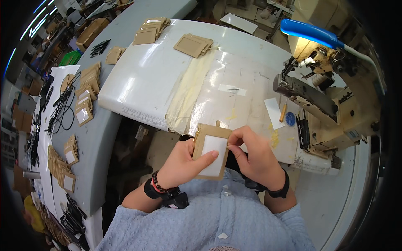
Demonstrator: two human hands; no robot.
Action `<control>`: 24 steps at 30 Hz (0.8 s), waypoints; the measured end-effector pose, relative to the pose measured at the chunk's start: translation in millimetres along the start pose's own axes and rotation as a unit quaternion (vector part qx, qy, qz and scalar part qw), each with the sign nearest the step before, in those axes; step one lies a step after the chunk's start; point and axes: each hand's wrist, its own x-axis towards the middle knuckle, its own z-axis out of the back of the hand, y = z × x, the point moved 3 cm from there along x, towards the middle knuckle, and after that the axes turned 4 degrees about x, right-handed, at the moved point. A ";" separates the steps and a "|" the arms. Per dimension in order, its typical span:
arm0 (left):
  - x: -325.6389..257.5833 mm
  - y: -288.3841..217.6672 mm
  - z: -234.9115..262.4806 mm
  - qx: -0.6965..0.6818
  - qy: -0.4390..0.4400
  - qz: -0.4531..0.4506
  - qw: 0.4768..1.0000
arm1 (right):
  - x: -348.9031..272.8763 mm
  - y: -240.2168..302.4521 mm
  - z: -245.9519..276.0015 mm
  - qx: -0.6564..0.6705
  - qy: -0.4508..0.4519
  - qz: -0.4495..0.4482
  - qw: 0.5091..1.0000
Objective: The person assembles small card holders by inserting white cards into cardboard frames and securing them with a pointed tool. The person repeatedly picks up frames, inserts cards, and uses a tool to press or align the components at a factory workstation.
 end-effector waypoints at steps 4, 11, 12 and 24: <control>5.4 6.7 -2.8 -0.089 0.008 0.025 0.996 | -7.7 -6.1 -4.7 0.003 -0.006 0.023 1.000; 14.3 14.4 2.5 -0.181 -0.023 0.056 0.982 | -54.8 -23.2 50.6 -0.007 -0.137 -0.067 0.988; 15.5 14.8 1.6 -0.190 -0.013 0.058 0.980 | -59.2 -24.9 61.7 -0.047 -0.135 -0.127 0.982; 20.1 14.7 -3.6 -0.219 0.067 0.078 0.970 | -68.0 -94.8 66.6 -0.238 -0.134 -0.235 0.933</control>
